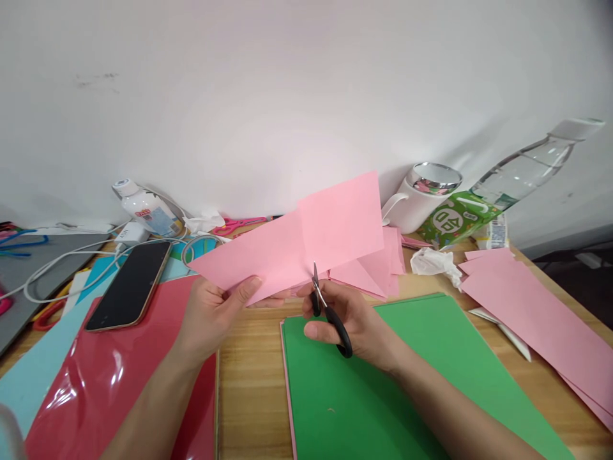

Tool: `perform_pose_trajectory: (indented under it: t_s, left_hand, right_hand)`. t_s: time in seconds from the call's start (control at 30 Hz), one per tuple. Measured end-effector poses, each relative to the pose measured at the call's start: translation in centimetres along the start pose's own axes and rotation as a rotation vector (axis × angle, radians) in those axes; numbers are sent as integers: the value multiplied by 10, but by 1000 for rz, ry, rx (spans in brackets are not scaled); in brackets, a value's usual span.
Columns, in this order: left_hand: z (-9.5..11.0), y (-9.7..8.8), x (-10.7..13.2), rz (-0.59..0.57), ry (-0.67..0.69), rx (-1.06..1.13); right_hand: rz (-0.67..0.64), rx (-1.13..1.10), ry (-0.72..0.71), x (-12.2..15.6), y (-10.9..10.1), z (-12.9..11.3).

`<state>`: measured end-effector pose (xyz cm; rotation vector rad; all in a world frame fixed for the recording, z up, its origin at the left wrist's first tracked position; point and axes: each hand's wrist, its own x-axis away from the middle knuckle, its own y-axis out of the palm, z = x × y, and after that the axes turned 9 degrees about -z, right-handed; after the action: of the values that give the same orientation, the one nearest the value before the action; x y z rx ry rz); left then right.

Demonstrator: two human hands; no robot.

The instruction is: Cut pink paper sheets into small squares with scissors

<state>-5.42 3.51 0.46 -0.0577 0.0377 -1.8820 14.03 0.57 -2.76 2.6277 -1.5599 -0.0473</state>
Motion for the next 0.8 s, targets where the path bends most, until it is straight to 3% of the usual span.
perform_pose_trajectory:
  t_s: [0.8]
  left_hand:
    - [4,3,0,37,-10,-5]
  right_hand:
    - [7,-17,6,-1,1,-2]
